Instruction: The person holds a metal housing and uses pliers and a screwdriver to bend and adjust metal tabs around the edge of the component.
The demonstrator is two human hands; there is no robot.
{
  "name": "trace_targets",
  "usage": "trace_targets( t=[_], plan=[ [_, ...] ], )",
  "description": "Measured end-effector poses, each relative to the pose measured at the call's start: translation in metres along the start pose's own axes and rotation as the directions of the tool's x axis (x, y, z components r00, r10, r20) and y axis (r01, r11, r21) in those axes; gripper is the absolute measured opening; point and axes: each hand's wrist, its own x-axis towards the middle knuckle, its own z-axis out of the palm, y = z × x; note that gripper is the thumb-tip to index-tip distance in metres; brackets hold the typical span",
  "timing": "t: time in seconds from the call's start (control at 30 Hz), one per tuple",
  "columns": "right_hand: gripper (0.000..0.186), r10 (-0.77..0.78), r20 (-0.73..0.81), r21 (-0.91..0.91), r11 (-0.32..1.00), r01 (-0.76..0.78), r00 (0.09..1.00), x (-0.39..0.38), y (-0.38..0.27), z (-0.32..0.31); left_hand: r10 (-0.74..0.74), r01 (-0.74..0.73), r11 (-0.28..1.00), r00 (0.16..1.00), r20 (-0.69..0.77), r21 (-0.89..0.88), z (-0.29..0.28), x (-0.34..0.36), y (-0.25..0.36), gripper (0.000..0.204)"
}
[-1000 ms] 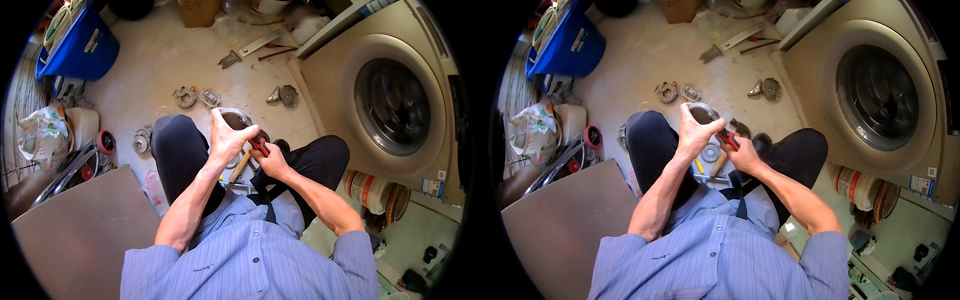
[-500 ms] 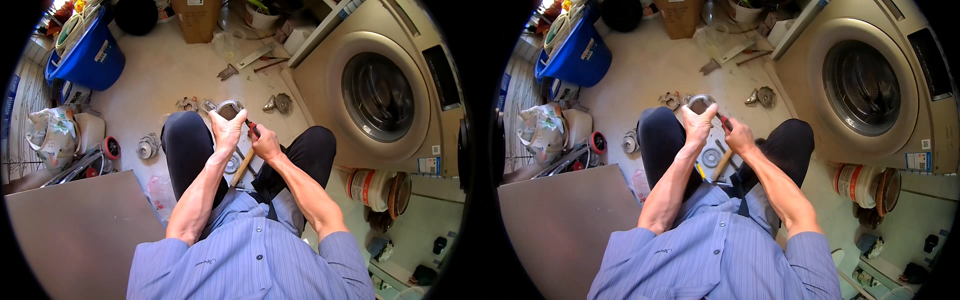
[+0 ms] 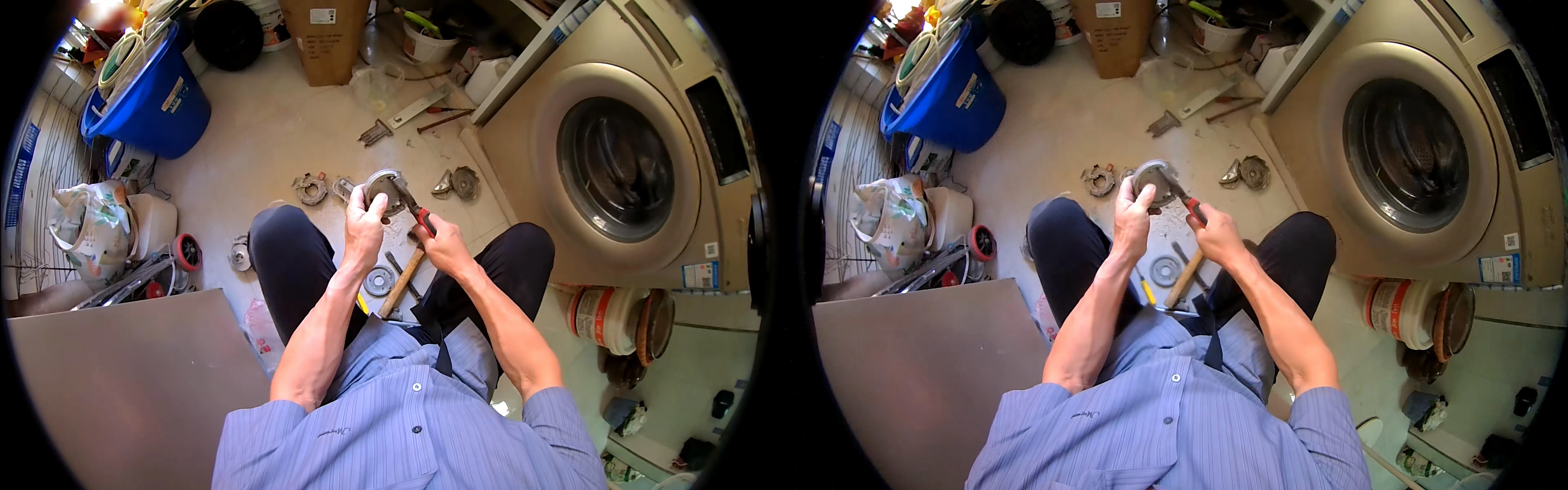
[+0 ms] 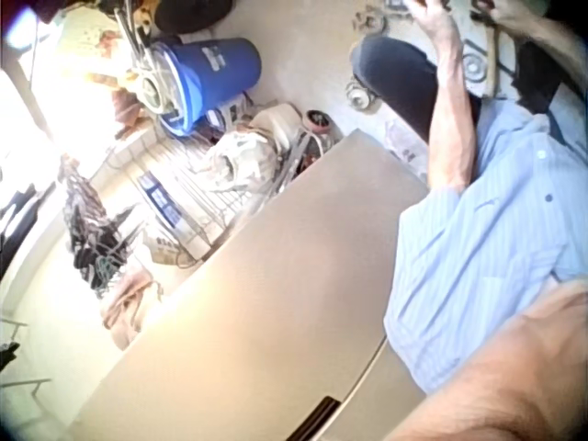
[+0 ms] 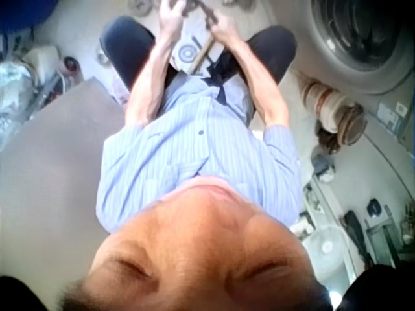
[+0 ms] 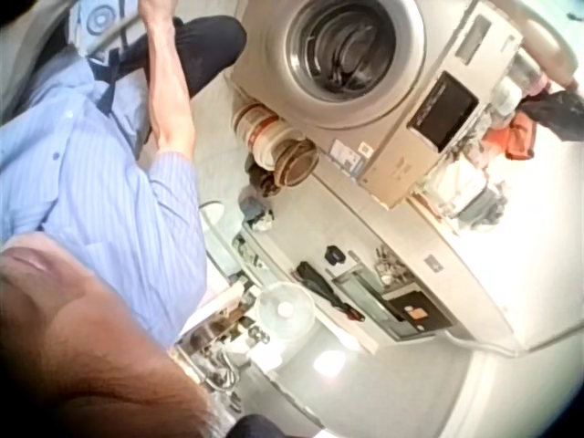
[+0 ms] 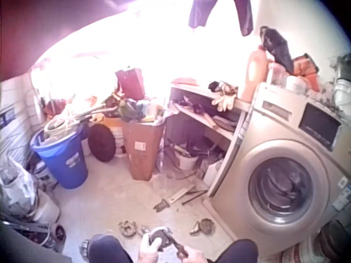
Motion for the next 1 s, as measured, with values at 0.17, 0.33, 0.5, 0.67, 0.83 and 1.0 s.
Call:
trace_targets(
  t=[0.17,0.33,0.5,0.67,0.83,1.0],
  plan=[
    [0.029,0.181,0.492,0.3,0.883,-0.361,0.852,0.004,-0.006,-0.017,0.013,0.017,0.988,0.982,-0.189,0.154,-0.014,0.013,-0.012,0.017],
    [0.042,0.16,0.65,0.347,0.807,-0.478,0.743,0.007,-0.01,-0.038,-0.104,0.124,0.99,0.963,-0.249,0.065,-0.017,0.013,0.003,0.016],
    [0.039,0.307,0.384,-0.041,0.948,-0.316,0.87,0.02,-0.011,-0.039,-0.122,0.152,0.983,0.96,-0.252,0.102,-0.011,0.012,0.018,0.021],
    [0.03,0.008,0.078,-0.29,0.957,0.015,0.997,0.011,0.002,-0.027,-0.183,0.213,0.969,0.96,-0.212,0.127,-0.014,0.014,0.019,0.025],
    [0.047,-0.167,-0.072,-0.46,0.88,0.116,0.983,0.014,0.011,-0.026,-0.199,0.226,0.963,0.964,-0.173,0.15,-0.007,0.014,0.025,0.028],
    [0.047,-0.297,-0.132,-0.606,0.779,0.16,0.946,0.016,0.009,-0.023,-0.204,0.224,0.965,0.968,-0.143,0.138,-0.007,0.012,0.027,0.028]
  ],
)
